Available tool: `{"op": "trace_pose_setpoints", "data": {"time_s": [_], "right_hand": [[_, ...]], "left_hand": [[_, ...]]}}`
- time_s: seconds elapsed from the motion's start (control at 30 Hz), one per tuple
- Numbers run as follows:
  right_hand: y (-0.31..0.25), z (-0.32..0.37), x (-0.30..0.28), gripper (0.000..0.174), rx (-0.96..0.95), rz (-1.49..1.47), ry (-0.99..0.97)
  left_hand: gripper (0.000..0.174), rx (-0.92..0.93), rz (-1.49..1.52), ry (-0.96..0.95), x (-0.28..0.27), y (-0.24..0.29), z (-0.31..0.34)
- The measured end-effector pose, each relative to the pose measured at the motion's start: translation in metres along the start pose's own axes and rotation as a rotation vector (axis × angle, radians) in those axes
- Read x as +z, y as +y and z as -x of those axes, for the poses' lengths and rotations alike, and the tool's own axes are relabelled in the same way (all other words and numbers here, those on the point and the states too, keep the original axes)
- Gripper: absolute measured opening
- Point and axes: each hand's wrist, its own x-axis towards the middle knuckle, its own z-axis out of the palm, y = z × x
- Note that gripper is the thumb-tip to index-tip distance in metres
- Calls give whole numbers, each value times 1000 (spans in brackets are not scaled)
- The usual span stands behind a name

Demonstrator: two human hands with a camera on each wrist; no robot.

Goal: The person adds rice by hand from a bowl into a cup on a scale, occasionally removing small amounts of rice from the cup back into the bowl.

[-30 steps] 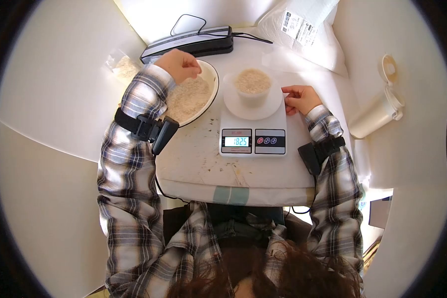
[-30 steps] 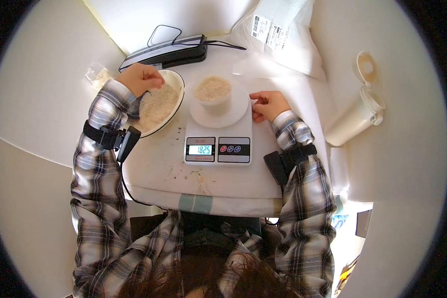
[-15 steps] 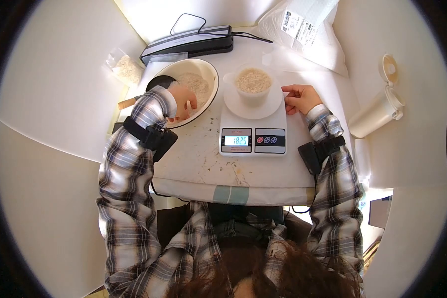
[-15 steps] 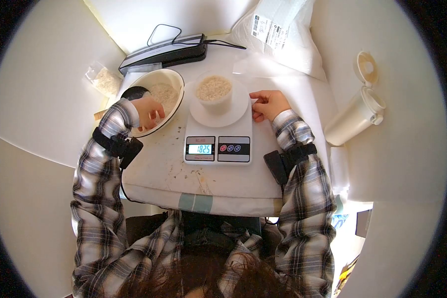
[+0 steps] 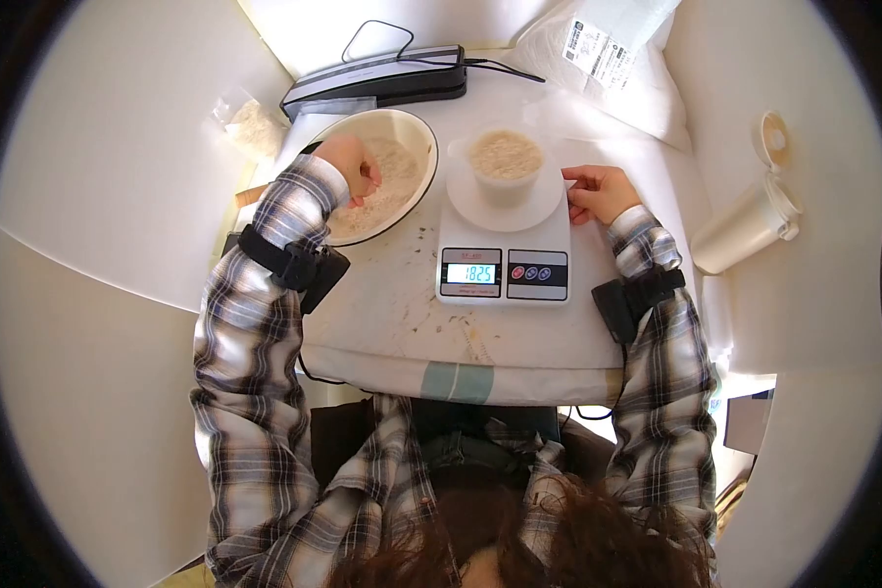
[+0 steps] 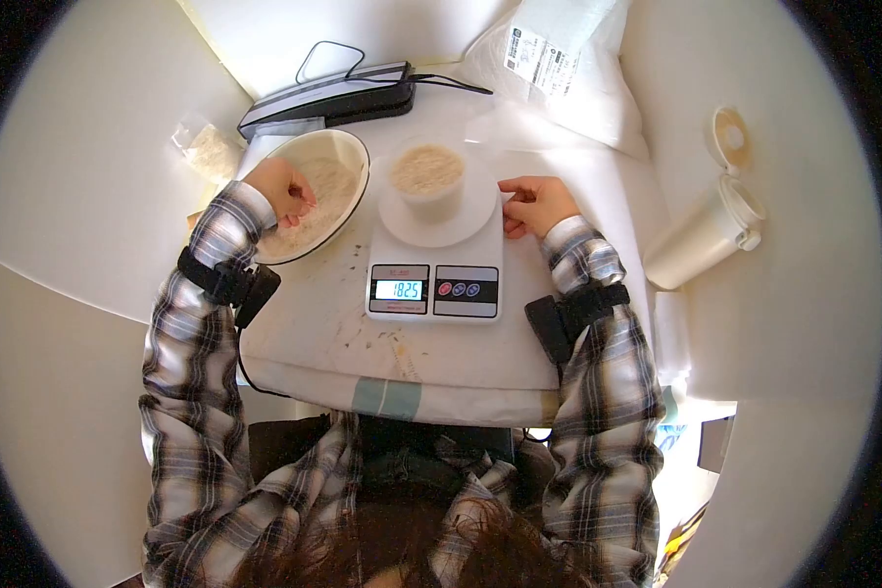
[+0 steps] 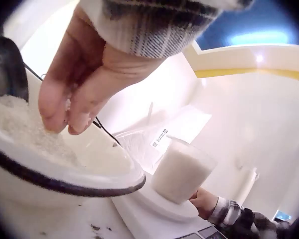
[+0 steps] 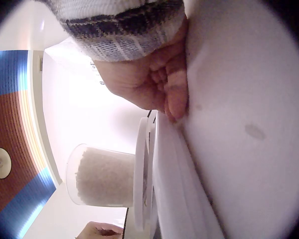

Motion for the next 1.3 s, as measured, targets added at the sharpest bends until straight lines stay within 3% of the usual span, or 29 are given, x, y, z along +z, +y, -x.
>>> {"op": "trace_pose_setpoints", "data": {"time_s": [0.07, 0.4, 0.67, 0.9, 1.3], "right_hand": [[-1, 1, 2, 32, -7, 3, 18], [1, 0, 1, 32, -32, -5, 23], [2, -1, 0, 33, -24, -33, 17], [2, -1, 0, 33, -23, -42, 9], [1, 0, 0, 31, -27, -10, 9]], "left_hand": [[7, -37, 111, 48, -4, 2, 2], [7, -8, 105, 61, -27, 16, 8], [13, 200, 21, 5, -44, 93, 3], [13, 332, -89, -41, -15, 147, -13], [11, 484, -214, 103, -1, 145, -19]]}}
